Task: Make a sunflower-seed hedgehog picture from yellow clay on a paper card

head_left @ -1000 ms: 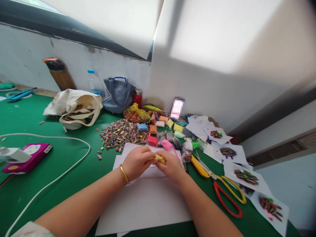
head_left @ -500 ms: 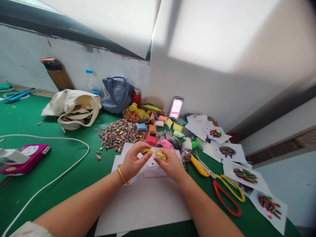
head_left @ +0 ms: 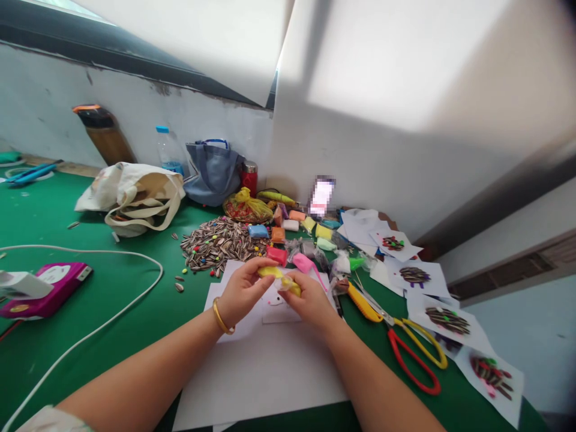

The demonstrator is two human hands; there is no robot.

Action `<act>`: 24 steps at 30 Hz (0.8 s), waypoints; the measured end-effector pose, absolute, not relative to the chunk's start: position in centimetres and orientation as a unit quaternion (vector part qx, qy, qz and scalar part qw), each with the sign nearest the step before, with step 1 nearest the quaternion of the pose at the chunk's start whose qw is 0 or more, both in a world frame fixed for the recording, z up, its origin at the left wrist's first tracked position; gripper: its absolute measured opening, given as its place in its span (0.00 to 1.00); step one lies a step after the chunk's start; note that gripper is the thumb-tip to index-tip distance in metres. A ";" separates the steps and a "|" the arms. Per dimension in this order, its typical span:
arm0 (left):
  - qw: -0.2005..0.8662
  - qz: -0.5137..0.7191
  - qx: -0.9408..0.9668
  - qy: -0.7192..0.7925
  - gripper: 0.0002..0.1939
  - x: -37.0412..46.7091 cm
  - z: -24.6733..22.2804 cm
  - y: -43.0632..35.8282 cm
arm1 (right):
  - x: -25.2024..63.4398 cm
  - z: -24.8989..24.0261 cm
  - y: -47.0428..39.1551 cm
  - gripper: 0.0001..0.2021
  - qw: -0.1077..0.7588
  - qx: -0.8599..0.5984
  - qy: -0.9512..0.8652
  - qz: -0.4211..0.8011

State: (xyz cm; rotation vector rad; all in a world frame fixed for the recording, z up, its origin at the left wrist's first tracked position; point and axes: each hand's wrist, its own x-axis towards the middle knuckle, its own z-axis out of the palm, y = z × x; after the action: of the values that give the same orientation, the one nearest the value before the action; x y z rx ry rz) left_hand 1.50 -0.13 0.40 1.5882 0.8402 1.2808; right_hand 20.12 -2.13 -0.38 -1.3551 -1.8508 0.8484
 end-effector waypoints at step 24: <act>0.335 0.443 0.731 0.397 0.07 2.0 0.5 -0.8 | 20.1 0.4 -2.4 0.11 0.329 -0.480 -0.740 0.335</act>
State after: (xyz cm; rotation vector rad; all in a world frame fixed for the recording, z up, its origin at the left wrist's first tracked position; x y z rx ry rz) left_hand 1.99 -0.79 0.47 1.9063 1.0348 1.1571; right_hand 20.06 -2.41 0.45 -1.2571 -1.9372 0.8773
